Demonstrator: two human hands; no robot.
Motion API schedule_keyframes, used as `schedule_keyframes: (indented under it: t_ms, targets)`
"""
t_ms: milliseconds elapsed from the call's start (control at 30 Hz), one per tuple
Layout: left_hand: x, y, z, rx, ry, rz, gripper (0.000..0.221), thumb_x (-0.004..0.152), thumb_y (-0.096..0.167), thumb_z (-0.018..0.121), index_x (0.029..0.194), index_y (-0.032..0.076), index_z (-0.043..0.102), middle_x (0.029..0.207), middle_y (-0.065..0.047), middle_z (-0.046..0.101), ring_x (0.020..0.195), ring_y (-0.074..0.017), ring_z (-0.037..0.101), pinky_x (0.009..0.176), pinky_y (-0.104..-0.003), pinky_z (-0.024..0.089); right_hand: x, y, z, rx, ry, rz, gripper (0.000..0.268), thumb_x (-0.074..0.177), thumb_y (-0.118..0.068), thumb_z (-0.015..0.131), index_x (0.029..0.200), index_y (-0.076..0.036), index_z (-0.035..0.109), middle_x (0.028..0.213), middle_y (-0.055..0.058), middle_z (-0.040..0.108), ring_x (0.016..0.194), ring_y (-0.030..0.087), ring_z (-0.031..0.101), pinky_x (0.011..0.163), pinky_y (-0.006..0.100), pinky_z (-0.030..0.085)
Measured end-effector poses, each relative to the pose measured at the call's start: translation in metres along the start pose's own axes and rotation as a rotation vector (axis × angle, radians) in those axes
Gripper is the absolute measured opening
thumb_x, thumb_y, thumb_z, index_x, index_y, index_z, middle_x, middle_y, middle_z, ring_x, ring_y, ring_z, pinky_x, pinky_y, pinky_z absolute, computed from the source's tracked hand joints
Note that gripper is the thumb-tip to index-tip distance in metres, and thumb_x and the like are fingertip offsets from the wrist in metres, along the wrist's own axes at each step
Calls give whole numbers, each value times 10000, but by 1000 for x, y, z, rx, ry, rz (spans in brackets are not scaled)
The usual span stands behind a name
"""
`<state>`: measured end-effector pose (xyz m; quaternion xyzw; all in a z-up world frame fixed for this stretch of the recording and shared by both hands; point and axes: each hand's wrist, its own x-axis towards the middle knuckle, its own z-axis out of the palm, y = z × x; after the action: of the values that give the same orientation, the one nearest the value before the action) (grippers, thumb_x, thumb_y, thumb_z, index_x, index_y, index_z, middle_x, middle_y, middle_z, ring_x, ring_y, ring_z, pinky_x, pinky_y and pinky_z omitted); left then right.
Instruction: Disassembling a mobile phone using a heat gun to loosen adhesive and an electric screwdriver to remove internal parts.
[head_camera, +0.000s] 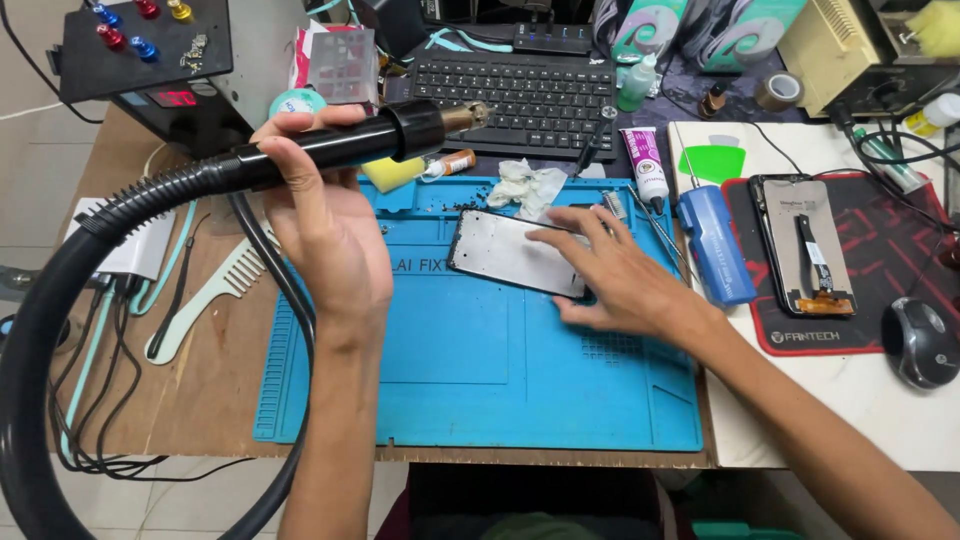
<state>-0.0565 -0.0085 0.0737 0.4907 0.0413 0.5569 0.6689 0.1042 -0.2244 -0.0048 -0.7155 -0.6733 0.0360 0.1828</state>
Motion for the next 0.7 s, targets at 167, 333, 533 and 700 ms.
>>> schedule_keyframes:
  t_ms: [167,333,533,700]
  targets:
    - [3,-7,19,138,-69,119,409,1074,547,451,1113,140,444,1008,-105,591,1028,-228,623,1068,-381,514,-9,13,-4,-206,57,100,837,847,-569,738,1519,-177,428,1358,107,539,1259,282,543,1164,612,262]
    - [0,-22,37,157,-179,236,409,1110,515,432,1086,128,302,856,-141,509,807,-306,606,870,-416,541,-14,19,-4,-258,97,105,897,825,-727,672,1492,-157,491,1286,75,623,1235,260,572,1155,567,282]
    - [4,-44,57,-65,-107,19,199,1095,284,494,1016,129,397,612,-88,412,471,-206,437,483,-356,501,-19,26,-3,-258,70,135,1001,747,-797,698,1499,-169,491,1224,104,635,1229,272,577,1163,540,253]
    - [14,-50,70,-70,0,-306,419,890,253,665,607,91,402,443,-63,380,340,-172,389,337,-301,375,-18,29,-4,-286,89,126,951,734,-828,688,1404,-167,555,1191,70,627,1181,252,591,1171,529,259]
